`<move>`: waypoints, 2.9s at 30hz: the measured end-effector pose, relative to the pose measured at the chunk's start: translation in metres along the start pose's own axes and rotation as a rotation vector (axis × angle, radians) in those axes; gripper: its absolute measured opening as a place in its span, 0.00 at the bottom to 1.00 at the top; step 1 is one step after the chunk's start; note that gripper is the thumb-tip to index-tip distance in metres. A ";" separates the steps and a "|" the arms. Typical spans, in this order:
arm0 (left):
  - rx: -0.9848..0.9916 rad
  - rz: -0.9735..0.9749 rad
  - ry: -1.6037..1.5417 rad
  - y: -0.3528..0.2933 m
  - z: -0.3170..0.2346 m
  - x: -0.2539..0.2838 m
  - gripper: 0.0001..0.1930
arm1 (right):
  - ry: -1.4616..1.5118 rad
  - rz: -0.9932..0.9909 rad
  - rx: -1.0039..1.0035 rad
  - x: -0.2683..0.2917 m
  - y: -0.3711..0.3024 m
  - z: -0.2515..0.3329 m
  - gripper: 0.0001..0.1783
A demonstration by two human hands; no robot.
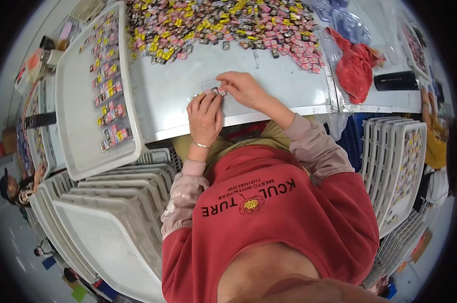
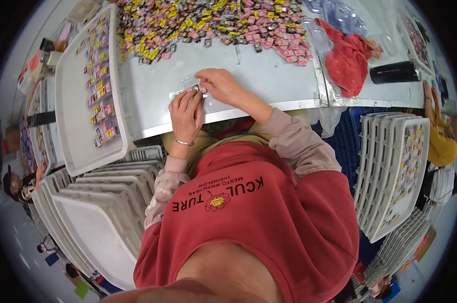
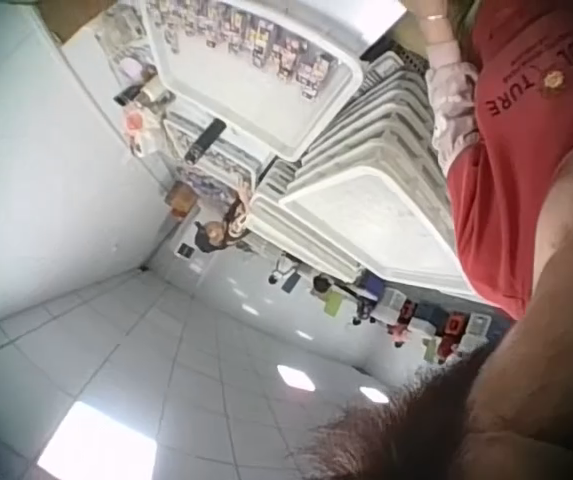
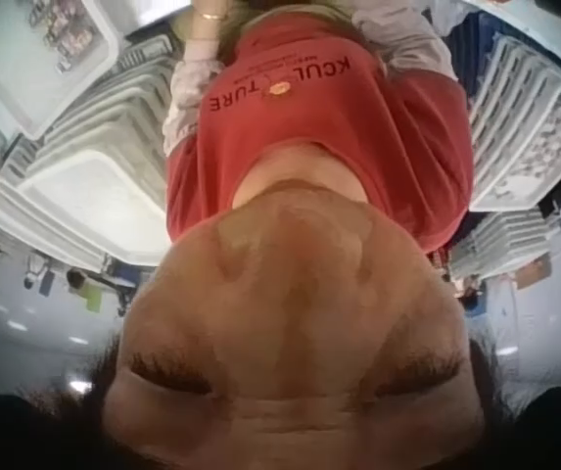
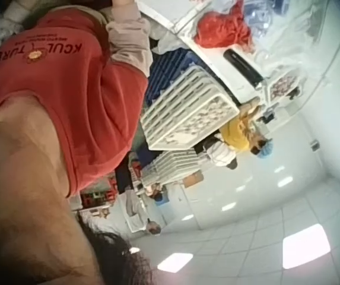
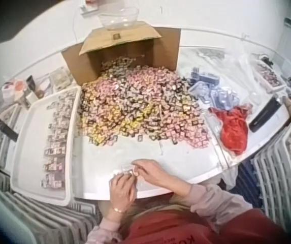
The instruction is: Assembling small plastic toy parts and placing them into a tray.
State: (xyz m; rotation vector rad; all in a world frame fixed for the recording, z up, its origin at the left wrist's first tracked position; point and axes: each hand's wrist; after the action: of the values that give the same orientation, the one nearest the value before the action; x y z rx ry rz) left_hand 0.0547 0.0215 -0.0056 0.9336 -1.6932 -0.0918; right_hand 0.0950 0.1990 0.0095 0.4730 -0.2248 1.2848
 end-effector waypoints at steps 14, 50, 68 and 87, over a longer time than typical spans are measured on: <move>0.015 -0.036 -0.027 -0.003 0.000 0.005 0.18 | -0.719 -0.119 -0.034 0.098 0.067 -0.063 0.11; 0.897 -0.224 -1.602 0.043 -0.004 0.017 0.08 | 0.626 0.006 -0.283 0.008 0.018 0.025 0.11; 0.663 -0.071 -1.164 0.070 0.021 0.023 0.08 | 0.451 0.465 -0.162 0.050 0.057 0.031 0.12; -0.011 -0.054 -0.114 0.012 -0.001 -0.017 0.15 | -0.362 -0.085 0.170 0.005 -0.017 -0.012 0.04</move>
State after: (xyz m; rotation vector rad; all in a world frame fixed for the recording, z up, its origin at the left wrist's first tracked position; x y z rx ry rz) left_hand 0.0501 0.0405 -0.0121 0.9820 -1.7706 -0.1928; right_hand 0.1117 0.2048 -0.0028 0.8533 -0.3956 1.1335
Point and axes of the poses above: each hand's wrist, its own y-axis towards the middle knuckle, its own x-axis out of the back of the hand, z = x × y, and after that the axes turned 2 degrees about y, right-handed
